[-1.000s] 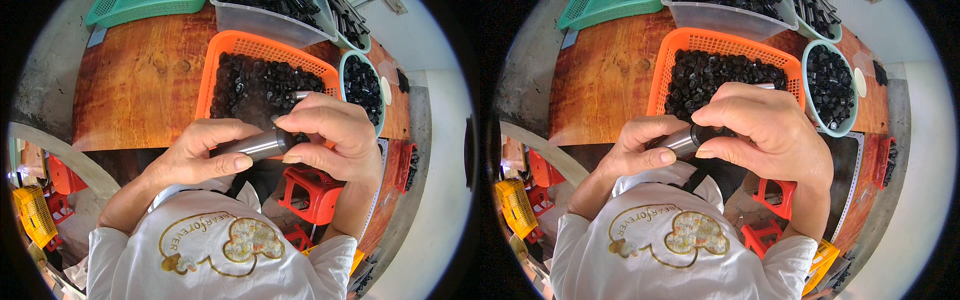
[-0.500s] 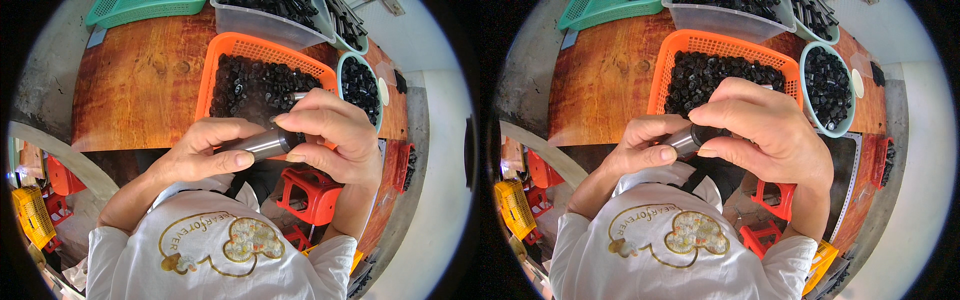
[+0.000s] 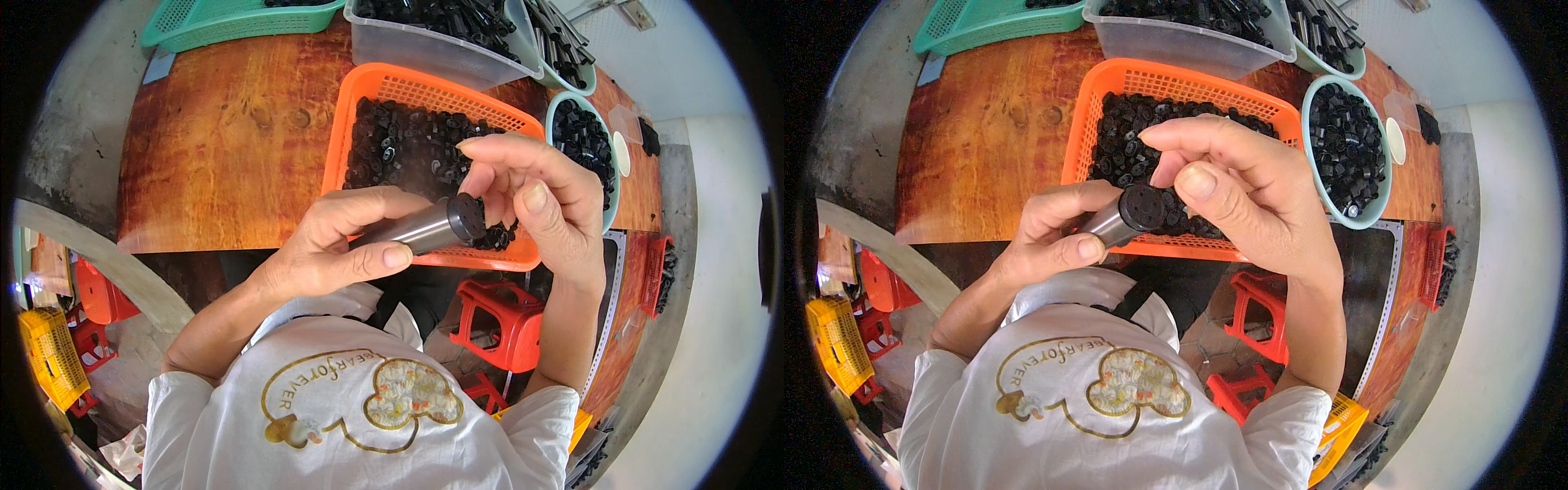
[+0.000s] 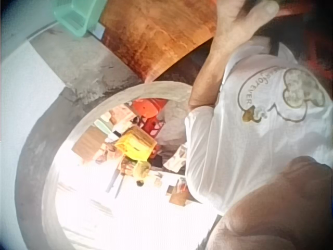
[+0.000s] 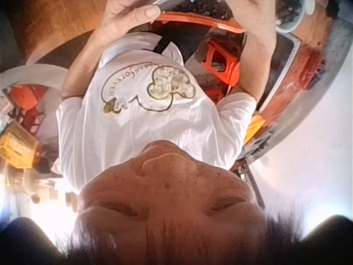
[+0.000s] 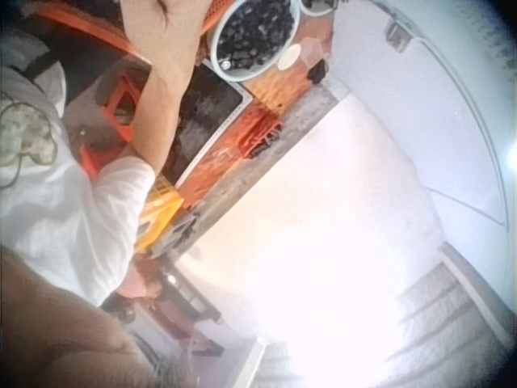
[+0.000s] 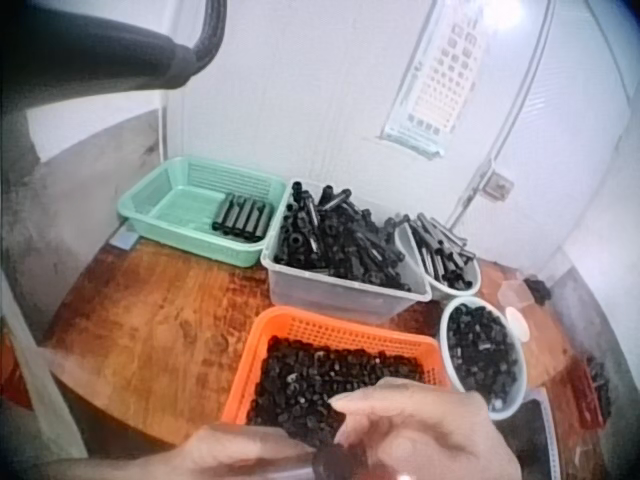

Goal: The person repeatedly picks small black plastic caps from a basket and presses them onto the ends of cylindrical metal rods. They occasionally tap the rod against their palm to seat the cap, then place the assembled rod into a green basket. The process is repeated for several rods.

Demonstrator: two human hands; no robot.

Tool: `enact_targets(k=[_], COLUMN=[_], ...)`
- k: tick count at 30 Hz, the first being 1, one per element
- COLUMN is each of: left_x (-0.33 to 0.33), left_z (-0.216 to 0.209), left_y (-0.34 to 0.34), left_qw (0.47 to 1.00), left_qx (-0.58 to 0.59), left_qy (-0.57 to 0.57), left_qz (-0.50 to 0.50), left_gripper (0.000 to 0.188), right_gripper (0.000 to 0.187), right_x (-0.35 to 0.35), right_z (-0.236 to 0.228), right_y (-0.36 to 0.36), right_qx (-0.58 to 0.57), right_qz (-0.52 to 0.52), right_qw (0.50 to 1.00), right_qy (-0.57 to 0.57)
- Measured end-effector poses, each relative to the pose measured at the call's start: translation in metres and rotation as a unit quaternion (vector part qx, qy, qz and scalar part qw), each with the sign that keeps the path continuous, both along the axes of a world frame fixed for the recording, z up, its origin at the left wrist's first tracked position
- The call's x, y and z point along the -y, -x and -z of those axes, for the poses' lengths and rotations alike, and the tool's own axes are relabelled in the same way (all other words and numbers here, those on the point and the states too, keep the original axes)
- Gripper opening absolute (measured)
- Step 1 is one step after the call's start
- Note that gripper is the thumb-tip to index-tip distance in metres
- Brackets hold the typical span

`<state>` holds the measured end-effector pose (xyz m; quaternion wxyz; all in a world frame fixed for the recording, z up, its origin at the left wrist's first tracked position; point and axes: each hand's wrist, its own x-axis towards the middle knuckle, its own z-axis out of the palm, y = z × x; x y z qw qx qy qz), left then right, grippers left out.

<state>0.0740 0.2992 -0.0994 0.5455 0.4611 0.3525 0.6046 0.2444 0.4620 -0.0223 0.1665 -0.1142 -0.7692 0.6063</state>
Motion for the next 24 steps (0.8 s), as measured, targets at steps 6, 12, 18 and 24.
enact_targets(k=[6, 12, 18, 24], left_x=[0.003, 0.001, 0.0, -0.001], left_z=[0.002, 0.002, 0.003, 0.002], left_y=[-0.004, -0.002, -0.002, -0.001], left_qw=[0.998, 0.998, 0.999, 0.997], left_qx=[0.007, -0.037, -0.04, -0.066], left_qy=[0.046, 0.037, 0.018, 0.006], left_qz=[-0.029, -0.017, -0.025, -0.025], left_gripper=[0.055, 0.049, 0.047, 0.047], right_gripper=[0.049, 0.034, 0.029, 0.032], right_x=[-0.005, 0.0, 0.002, 0.002], right_z=[-0.006, -0.012, -0.015, -0.016], right_y=[-0.001, 0.005, 0.008, 0.008], right_qx=[0.021, 0.057, 0.039, 0.027], right_qz=[-0.046, -0.06, -0.072, -0.086], right_qw=[0.992, 0.975, 0.969, 0.96], right_qy=[-0.112, -0.207, -0.233, -0.264])
